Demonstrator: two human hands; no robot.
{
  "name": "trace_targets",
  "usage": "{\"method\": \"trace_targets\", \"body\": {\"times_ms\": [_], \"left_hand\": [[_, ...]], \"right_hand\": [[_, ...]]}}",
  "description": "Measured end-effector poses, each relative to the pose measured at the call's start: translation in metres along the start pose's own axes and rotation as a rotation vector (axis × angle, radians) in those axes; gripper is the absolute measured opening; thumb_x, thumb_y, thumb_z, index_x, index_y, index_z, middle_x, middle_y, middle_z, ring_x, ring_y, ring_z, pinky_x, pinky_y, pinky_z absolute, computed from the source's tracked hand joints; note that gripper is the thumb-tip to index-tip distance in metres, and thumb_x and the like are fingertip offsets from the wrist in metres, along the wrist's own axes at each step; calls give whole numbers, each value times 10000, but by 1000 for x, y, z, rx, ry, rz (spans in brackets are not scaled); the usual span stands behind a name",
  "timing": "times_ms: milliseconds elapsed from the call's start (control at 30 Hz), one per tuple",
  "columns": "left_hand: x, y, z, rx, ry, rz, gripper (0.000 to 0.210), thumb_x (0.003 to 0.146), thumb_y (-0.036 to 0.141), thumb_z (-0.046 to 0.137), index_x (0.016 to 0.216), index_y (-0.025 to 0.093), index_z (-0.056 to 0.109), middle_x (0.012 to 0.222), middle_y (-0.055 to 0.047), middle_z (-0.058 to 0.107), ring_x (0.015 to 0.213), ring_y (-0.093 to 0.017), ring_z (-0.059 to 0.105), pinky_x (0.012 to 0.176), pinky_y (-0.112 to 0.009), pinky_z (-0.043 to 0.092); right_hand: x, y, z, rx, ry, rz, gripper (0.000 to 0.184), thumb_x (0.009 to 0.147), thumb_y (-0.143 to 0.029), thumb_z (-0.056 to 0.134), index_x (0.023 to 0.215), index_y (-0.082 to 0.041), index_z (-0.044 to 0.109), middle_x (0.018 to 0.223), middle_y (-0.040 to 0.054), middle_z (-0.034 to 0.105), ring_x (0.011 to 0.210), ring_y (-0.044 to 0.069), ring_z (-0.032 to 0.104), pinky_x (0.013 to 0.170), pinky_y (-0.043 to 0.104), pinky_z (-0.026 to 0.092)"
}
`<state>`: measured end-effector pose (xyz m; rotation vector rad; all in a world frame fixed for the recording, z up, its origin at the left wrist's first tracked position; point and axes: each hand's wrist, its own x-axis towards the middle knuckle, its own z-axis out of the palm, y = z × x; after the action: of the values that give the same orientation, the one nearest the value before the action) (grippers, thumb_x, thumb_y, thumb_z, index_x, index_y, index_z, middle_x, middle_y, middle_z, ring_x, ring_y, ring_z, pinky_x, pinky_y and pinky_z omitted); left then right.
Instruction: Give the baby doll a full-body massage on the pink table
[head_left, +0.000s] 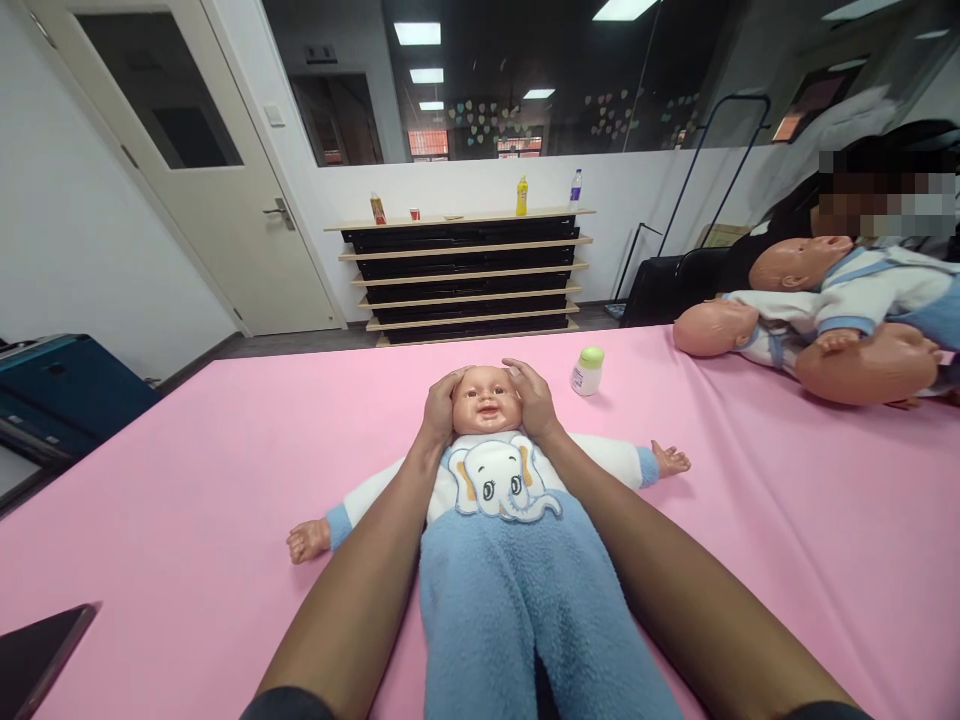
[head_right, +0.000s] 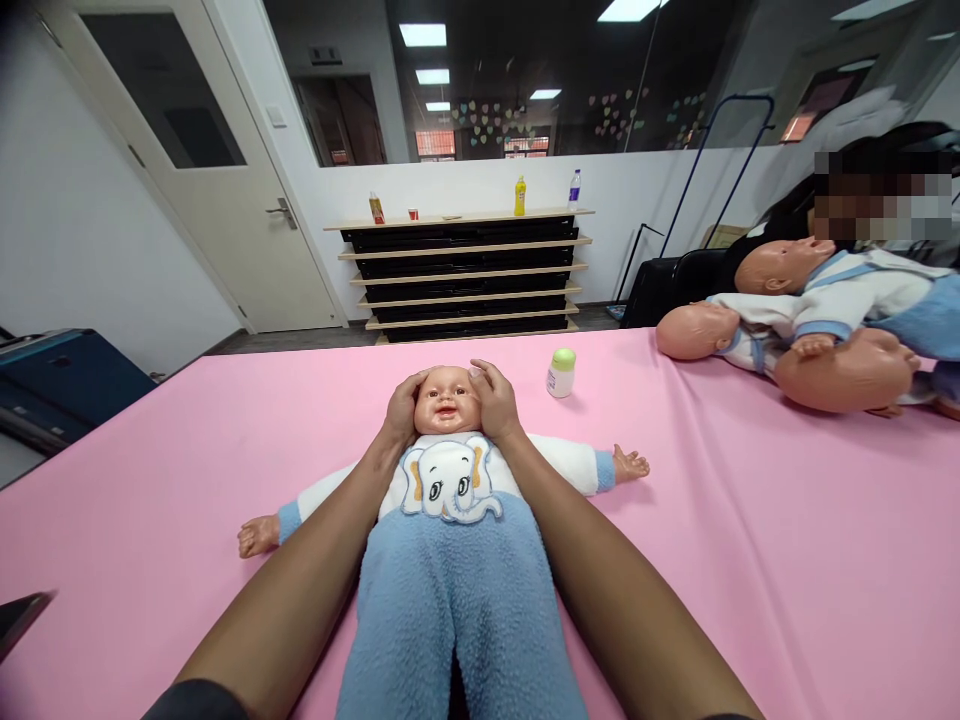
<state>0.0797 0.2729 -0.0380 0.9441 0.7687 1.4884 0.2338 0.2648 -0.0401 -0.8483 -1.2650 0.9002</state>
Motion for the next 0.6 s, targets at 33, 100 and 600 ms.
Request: {"method": "trace_targets", "body": {"times_ms": [33, 100, 600], "left_hand": [[-1, 1, 0, 8, 6, 14, 308, 728, 392, 644, 897, 143, 709, 958, -47, 718, 1009, -247, 627, 938, -355, 457], [-3, 3, 1, 36, 16, 43, 282, 723, 393, 643, 851, 150, 707, 905, -41, 718, 979, -246, 630, 914, -350, 465], [-8, 6, -2, 331, 100, 230, 215, 749, 384, 661, 805, 177, 680, 841, -27, 680, 828, -187, 582, 803, -306, 440]], "right_hand": [[-5, -3, -1, -45, -5, -38, 418, 844, -516, 577, 1149, -239, 648, 1214, 41, 641, 1165, 239, 551, 1054, 371, 387], [-15, -10, -1, -123, -50, -108, 475, 829, -501, 610, 1232, -249, 604, 1265, 52, 611, 1194, 253, 536, 1064, 386, 382], [-34, -17, -10, -329, -238, -142, 1124, 534, -429, 870, 1484, -261, 294, 1503, 105, 352, 1390, 317, 343, 1164, 477, 269]]}}
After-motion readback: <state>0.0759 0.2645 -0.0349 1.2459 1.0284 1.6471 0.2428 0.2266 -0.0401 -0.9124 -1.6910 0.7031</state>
